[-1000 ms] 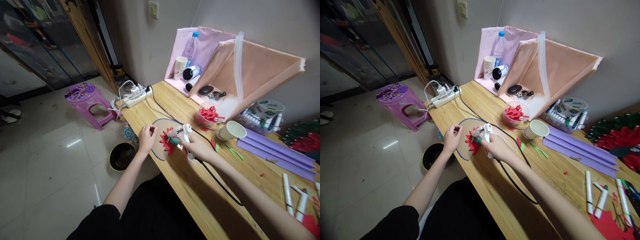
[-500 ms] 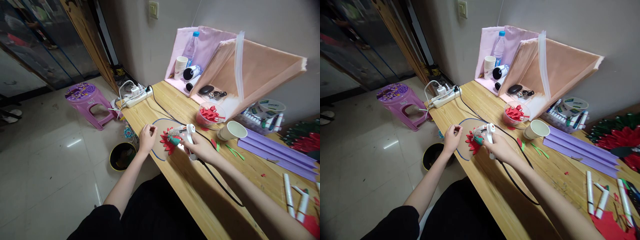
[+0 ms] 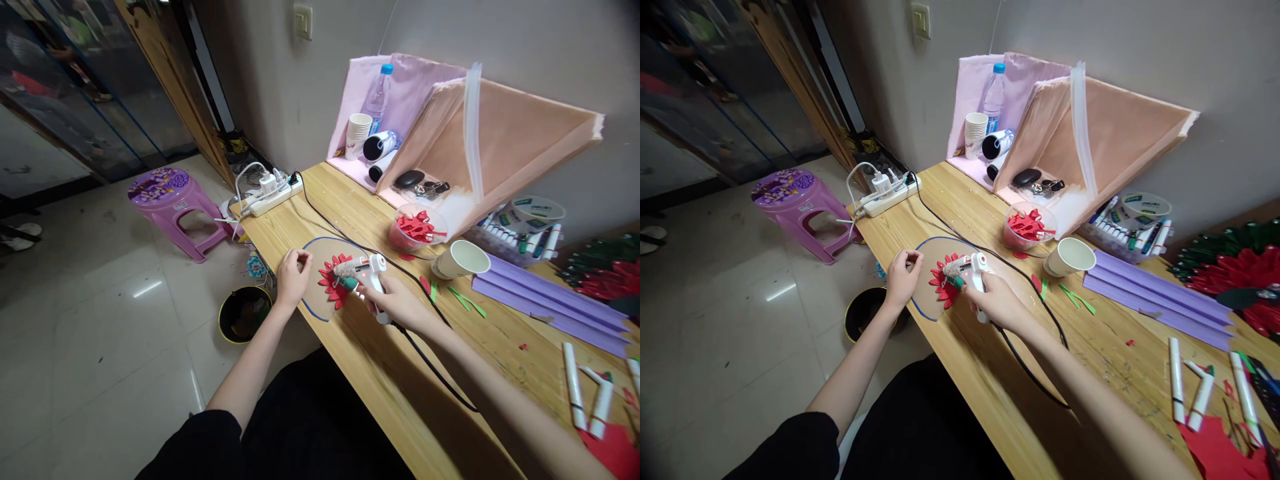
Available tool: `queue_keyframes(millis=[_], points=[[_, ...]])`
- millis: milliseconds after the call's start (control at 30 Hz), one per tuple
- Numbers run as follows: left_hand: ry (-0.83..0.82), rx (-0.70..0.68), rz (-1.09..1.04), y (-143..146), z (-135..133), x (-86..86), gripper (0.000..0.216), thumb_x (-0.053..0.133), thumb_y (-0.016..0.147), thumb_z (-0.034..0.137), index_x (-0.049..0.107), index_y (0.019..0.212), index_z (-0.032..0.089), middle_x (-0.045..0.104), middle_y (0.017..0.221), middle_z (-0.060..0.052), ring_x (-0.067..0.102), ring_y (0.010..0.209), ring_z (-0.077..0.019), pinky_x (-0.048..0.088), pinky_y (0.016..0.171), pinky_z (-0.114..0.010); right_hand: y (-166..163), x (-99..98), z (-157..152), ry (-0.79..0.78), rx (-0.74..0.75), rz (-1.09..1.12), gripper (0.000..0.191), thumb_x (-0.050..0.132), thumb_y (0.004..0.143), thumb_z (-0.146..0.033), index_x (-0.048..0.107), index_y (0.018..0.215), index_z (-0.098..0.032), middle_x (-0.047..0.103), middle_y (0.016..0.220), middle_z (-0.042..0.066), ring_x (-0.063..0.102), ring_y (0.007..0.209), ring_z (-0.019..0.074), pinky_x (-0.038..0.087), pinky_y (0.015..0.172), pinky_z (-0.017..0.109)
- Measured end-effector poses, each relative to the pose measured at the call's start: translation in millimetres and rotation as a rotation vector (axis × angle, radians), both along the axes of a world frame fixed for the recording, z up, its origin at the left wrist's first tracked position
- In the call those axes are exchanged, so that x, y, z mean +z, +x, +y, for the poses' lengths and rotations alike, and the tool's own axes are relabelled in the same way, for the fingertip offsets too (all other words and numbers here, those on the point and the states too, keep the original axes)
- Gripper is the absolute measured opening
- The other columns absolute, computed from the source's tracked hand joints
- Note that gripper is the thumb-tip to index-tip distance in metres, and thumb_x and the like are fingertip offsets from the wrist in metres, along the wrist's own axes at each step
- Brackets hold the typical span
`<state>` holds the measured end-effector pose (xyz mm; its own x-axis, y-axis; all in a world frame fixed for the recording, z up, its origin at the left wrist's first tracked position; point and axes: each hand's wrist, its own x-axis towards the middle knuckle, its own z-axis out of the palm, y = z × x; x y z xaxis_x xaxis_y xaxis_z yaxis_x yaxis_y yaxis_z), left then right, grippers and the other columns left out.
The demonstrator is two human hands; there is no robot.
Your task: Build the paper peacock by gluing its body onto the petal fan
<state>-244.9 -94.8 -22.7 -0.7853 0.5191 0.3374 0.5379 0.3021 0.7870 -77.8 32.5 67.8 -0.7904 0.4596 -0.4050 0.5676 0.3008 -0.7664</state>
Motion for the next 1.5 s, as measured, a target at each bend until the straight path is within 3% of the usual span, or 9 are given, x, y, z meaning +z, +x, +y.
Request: queue_keyframes(millis=[433, 633, 767, 900, 1167, 1500], points=[[0.015, -0.028, -0.01, 1.9, -5.6, 4.8, 0.011, 0.051, 0.086, 0.029, 0.057, 0.082, 0.021, 0.061, 0.08, -0.002, 0.058, 0.077, -0.015, 0.046, 0.071, -0.027, 13.3, -10.0, -2.9, -0.126, -0.146, 0.199, 0.034, 0.051, 0.079, -0.044, 0.048, 0.057, -0.018, 0.055, 0.05, -0.001, 0.049, 0.045, 0.0112, 0.038, 0.048, 0.023], [0.006, -0.186, 0.015, 10.6, -9.1, 8.1, 0.008, 0.052, 0.085, 0.025, 0.057, 0.082, 0.021, 0.057, 0.087, -0.003, 0.058, 0.082, -0.0147, 0.047, 0.076, -0.028, 46.5, -39.1, 11.6, -0.372, -0.354, 0.388, 0.036, 0.046, 0.08, -0.049, 0.049, 0.062, -0.019, 0.048, 0.052, -0.001, 0.045, 0.044, 0.0116, 0.037, 0.046, 0.025], [-0.05, -0.24, 0.045, 13.3, -9.1, 7.9, 0.008, 0.053, 0.085, 0.025, 0.059, 0.084, 0.021, 0.053, 0.1, -0.007, 0.058, 0.094, -0.0171, 0.049, 0.084, -0.031, 63.9, -62.0, 12.5, -0.432, -0.468, 0.538, 0.031, 0.042, 0.083, -0.047, 0.047, 0.068, -0.02, 0.043, 0.054, -0.002, 0.041, 0.045, 0.0115, 0.034, 0.045, 0.026], [-0.124, -0.256, 0.098, 14.0, -8.6, 7.7, 0.007, 0.054, 0.085, 0.025, 0.06, 0.085, 0.021, 0.052, 0.105, -0.008, 0.056, 0.1, -0.0191, 0.048, 0.088, -0.035, 69.0, -71.9, 8.0, -0.504, -0.542, 0.665, 0.02, 0.044, 0.084, -0.041, 0.048, 0.082, -0.021, 0.041, 0.056, -0.004, 0.04, 0.046, 0.0113, 0.034, 0.044, 0.024], [-0.185, -0.245, 0.187, 14.7, -6.6, 9.5, 0.008, 0.055, 0.084, 0.026, 0.06, 0.084, 0.02, 0.051, 0.108, -0.007, 0.055, 0.102, -0.02, 0.046, 0.091, -0.037, 68.7, -83.9, 6.6, -0.657, -0.544, 0.828, 0.018, 0.048, 0.086, -0.035, 0.055, 0.083, -0.018, 0.044, 0.054, -0.003, 0.042, 0.045, 0.0094, 0.035, 0.041, 0.021], [-0.197, -0.246, 0.188, 14.2, -5.3, 10.5, 0.009, 0.055, 0.084, 0.026, 0.061, 0.085, 0.02, 0.053, 0.105, -0.007, 0.055, 0.1, -0.0202, 0.046, 0.089, -0.038, 69.6, -87.2, 7.3, -0.672, -0.532, 0.849, 0.018, 0.046, 0.087, -0.032, 0.057, 0.088, -0.018, 0.046, 0.055, -0.003, 0.044, 0.045, 0.0089, 0.037, 0.041, 0.02]])
